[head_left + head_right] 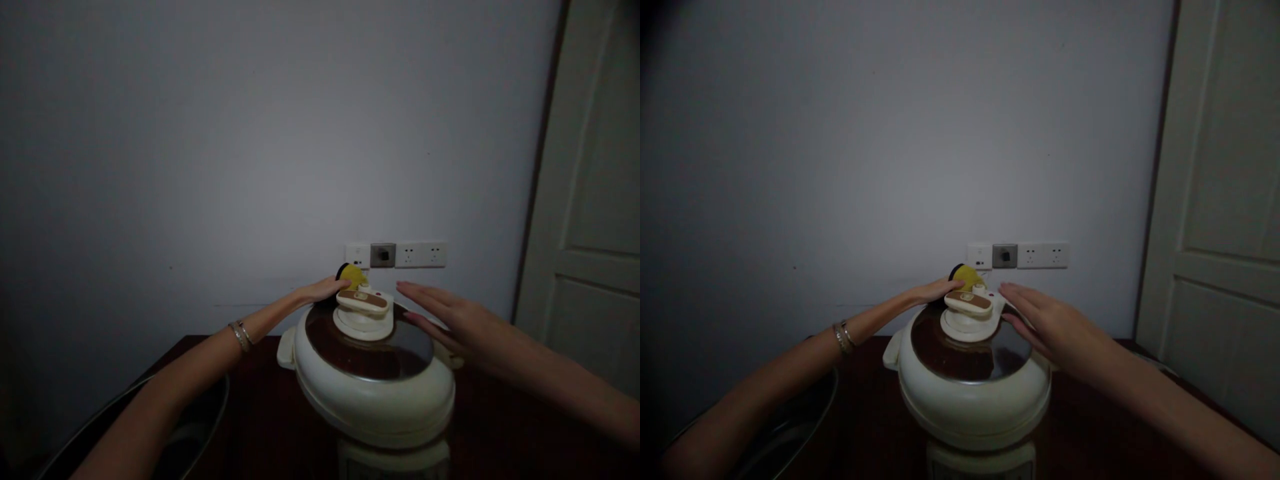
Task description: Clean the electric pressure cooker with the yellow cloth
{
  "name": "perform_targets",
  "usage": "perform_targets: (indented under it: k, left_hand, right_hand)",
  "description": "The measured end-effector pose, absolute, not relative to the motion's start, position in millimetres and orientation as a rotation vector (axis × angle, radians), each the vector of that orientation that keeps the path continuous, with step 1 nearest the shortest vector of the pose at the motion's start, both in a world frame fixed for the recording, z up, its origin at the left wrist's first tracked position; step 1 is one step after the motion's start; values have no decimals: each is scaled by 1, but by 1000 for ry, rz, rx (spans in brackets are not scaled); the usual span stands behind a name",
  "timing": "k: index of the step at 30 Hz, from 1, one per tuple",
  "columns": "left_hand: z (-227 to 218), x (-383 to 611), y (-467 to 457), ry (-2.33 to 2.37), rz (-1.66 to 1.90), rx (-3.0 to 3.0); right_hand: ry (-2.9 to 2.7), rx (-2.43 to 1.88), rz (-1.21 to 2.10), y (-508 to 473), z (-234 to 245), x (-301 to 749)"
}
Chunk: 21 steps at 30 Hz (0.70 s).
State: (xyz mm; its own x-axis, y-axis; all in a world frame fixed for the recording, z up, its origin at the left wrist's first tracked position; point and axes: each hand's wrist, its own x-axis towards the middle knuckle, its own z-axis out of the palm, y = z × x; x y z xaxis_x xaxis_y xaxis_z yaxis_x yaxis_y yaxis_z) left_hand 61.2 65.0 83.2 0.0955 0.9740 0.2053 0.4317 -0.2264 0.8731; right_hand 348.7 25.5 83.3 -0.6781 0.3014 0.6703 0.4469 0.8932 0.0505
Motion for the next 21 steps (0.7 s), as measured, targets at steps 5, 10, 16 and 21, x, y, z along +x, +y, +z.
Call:
perform_targets:
  k: [5,10,16,21]
  left_hand:
    - [76,54,62,1293,905,1848]
    - [71,50,51,1190,890,1996]
    - [76,48,41,1365,875,1983]
    - [82,43,14,1355,841,2016]
  right_hand:
    - [-2423,-601,-192,42,96,320]
    - [-2512,-603,40,40,103,316]
    - [-2522,-611,94,33,105,313]
    - [-2535,-615,108,35,107,312]
